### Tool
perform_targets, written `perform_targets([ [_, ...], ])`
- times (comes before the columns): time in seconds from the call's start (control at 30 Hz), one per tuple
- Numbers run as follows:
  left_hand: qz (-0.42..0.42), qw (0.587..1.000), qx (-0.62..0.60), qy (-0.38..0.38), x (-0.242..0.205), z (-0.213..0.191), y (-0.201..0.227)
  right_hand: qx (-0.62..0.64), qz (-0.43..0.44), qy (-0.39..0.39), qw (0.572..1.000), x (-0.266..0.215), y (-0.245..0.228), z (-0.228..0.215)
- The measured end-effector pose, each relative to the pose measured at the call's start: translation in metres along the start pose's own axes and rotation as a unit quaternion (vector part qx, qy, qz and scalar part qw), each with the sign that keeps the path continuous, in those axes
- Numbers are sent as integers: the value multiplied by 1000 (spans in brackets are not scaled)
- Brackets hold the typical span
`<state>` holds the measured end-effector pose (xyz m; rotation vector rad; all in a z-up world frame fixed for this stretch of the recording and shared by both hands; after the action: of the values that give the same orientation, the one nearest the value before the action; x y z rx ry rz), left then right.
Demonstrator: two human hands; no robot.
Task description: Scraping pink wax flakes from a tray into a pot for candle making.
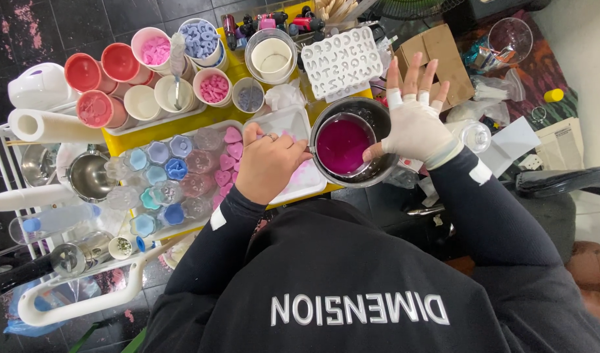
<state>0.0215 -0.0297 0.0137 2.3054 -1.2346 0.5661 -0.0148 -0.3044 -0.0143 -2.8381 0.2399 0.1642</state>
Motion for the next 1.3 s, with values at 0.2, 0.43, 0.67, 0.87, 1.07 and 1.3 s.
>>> perform_targets([
  [0.2,-1,1000,0,-4,1,-2,1,-44,-4,-48,998,7,-7,-12],
  [0.43,-7,1000,0,-10,0,-2,2,-83,14,-30,996,1,-2,-15],
  [0.67,-5,1000,5,-5,-1,0,2,-11,-27,12,1000,-10,-2,-37],
  [0.87,-8,1000,2,-2,-3,1,1,185,-55,149,970,-39,-11,-61],
  [1.07,-11,1000,0,0,-3,1,1,223,-60,267,935,-65,-20,-43],
  [1.3,-7,1000,2,-4,-2,1,1,249,-79,290,921,-73,-33,-36],
])
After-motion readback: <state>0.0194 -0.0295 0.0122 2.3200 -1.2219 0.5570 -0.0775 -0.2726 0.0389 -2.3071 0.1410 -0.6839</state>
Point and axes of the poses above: each hand's wrist, its own x-axis towards the middle knuckle, its own z-axis out of the palm, y = z × x, the point moved 4 cm from there along x, towards the middle knuckle, and after that the axes turned 12 degrees about y, right-handed, at the moved point
